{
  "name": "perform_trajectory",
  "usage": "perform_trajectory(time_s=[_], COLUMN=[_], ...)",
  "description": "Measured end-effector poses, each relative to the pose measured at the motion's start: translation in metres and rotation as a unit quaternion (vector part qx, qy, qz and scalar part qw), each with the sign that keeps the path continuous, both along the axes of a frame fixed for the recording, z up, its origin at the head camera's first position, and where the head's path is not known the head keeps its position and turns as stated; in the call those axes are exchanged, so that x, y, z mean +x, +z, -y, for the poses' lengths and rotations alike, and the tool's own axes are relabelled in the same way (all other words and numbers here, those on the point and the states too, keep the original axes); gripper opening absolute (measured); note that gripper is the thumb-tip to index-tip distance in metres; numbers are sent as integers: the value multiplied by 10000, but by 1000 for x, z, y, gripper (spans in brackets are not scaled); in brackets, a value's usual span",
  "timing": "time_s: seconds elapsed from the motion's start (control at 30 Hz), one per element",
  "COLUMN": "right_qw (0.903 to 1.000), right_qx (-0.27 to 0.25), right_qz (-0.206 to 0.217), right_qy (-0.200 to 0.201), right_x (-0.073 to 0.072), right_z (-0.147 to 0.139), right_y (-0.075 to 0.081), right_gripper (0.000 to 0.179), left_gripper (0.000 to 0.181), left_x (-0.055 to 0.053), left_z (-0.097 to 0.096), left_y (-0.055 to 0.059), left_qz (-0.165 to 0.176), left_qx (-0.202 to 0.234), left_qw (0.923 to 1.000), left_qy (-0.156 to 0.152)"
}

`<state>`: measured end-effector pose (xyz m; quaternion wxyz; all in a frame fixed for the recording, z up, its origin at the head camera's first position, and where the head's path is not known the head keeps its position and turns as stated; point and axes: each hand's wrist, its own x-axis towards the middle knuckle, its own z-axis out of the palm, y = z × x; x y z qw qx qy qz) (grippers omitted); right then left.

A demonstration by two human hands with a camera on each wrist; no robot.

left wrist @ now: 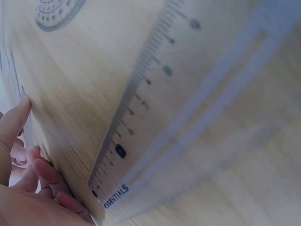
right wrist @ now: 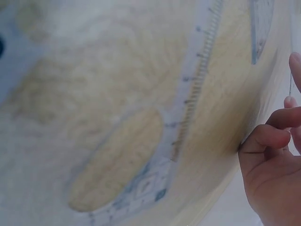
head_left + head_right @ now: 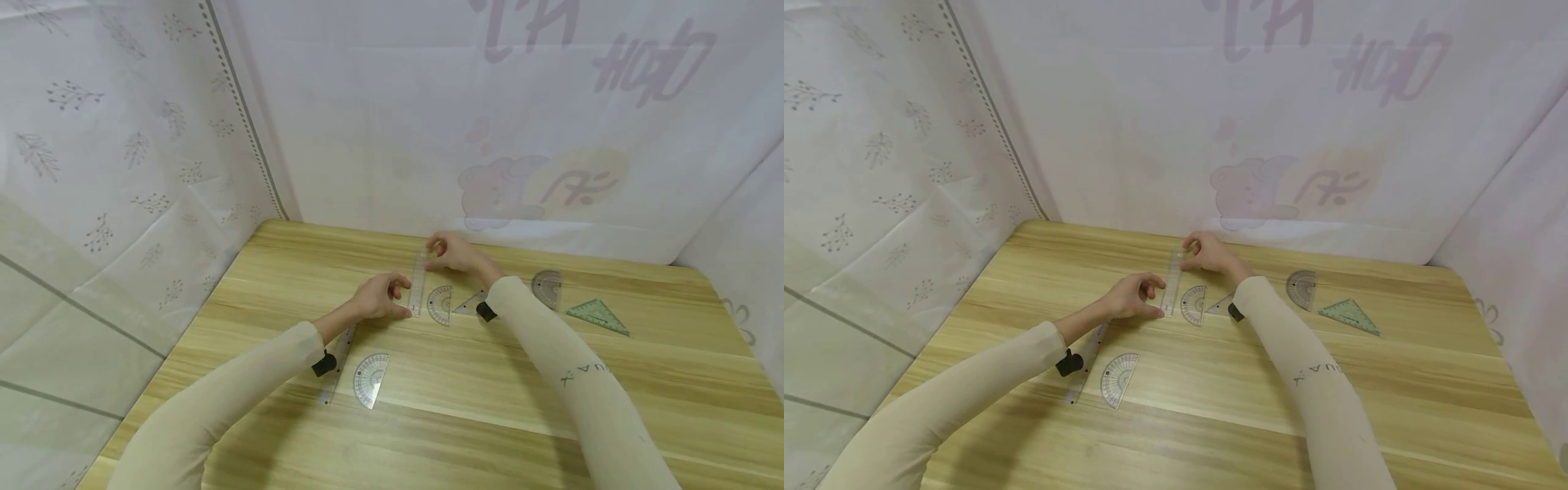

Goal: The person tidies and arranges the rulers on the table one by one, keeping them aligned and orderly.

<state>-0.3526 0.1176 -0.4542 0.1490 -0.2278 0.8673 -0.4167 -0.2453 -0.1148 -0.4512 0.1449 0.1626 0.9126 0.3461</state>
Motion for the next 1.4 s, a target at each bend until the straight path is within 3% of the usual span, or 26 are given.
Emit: perform_trajectory(time_s=[0.2,0.5,0.63,0.8,1.03,1.4], right_qw=[9992,9982,9973,9926,9910,9890], right_qx=[-140,-320,-492,-801,-920,-1068], right_qz=[304,405,443,787,838,921], right_qy=[-237,-310,-319,-457,-500,-449], right_x=[3,3,3,3,4,5], right_z=[1,4,5,5,3,-1], right_y=[6,11,13,12,14,17], right_gripper=[49,46,36,29,29,29], left_gripper=[38,34,32,36,28,26], left_x=[2,3,3,2,1,6], left_z=[-1,0,1,1,3,4], left_y=[3,8,8,4,1,3], left_qz=[240,773,741,525,248,362], left_qx=[165,480,557,561,669,1373], left_qw=[9995,9956,9955,9970,9974,9895], left_qy=[114,221,176,62,-137,-279])
